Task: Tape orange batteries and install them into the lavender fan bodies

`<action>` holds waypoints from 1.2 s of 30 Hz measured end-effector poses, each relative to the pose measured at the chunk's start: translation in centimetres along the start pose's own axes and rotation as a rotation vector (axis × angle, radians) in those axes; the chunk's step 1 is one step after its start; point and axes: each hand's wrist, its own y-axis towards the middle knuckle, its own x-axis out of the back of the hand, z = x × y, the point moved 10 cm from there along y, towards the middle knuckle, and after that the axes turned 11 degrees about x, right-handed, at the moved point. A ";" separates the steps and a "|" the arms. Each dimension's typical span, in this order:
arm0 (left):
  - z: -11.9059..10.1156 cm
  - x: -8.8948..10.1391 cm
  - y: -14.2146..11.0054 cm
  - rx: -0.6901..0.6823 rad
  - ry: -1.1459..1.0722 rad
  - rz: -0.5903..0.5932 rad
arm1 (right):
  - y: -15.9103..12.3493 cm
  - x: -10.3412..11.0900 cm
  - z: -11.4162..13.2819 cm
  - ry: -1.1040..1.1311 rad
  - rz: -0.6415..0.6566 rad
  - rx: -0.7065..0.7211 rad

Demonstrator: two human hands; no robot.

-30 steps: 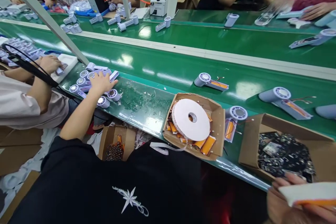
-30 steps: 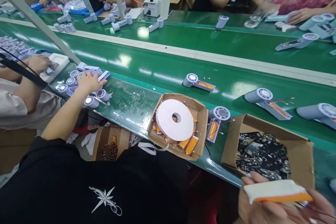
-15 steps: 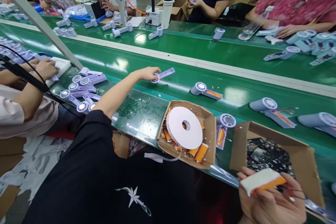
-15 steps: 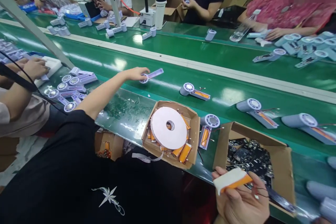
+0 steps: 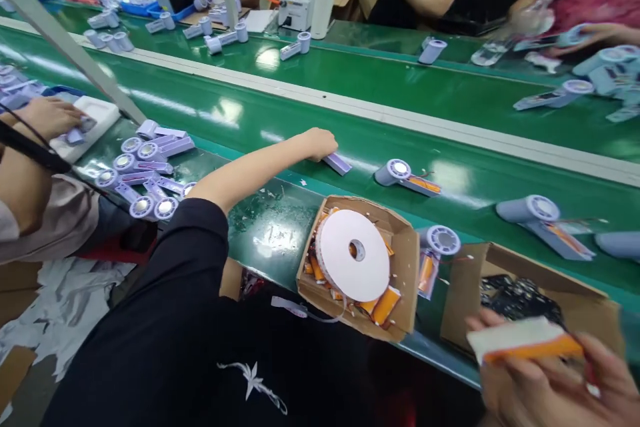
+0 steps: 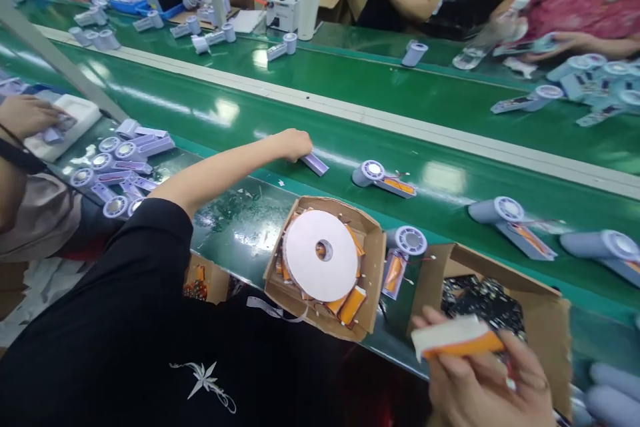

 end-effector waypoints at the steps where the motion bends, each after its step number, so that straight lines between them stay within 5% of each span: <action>1: 0.1 0.3 0.1 -0.026 -0.005 0.010 | 1.2 -1.8 1.4 0.011 0.000 0.055; 3: 0.6 0.8 0.1 -0.091 -0.064 0.039 | 3.7 -7.3 4.1 0.041 0.060 0.192; 5: 1.5 1.3 0.3 -0.125 -0.205 0.051 | 5.6 -16.4 4.0 0.067 0.407 0.183; 7: 2.9 1.8 0.5 -0.067 -0.340 0.005 | 6.2 -25.0 1.9 0.034 0.743 0.166; 9: 3.8 1.9 0.3 0.018 -0.404 -0.066 | 6.5 -31.4 -0.9 -0.108 0.971 0.247; 12: 3.2 1.3 -0.2 0.074 -0.420 -0.131 | 6.7 -36.9 -5.3 -0.374 1.100 0.383; 15: 2.5 0.9 -0.1 0.098 -0.433 -0.152 | 6.3 -38.7 -7.8 -0.558 1.161 0.475; 24: 1.5 0.5 1.3 0.111 -0.463 -0.142 | 4.2 -38.1 -9.0 -0.915 1.353 0.668; 31: 0.2 0.6 1.4 0.135 -0.480 -0.152 | 2.4 -39.4 -10.0 -1.082 1.547 0.659; 36: -0.7 2.9 0.9 0.136 -0.479 -0.153 | 2.2 -40.6 -7.9 -1.078 1.623 0.618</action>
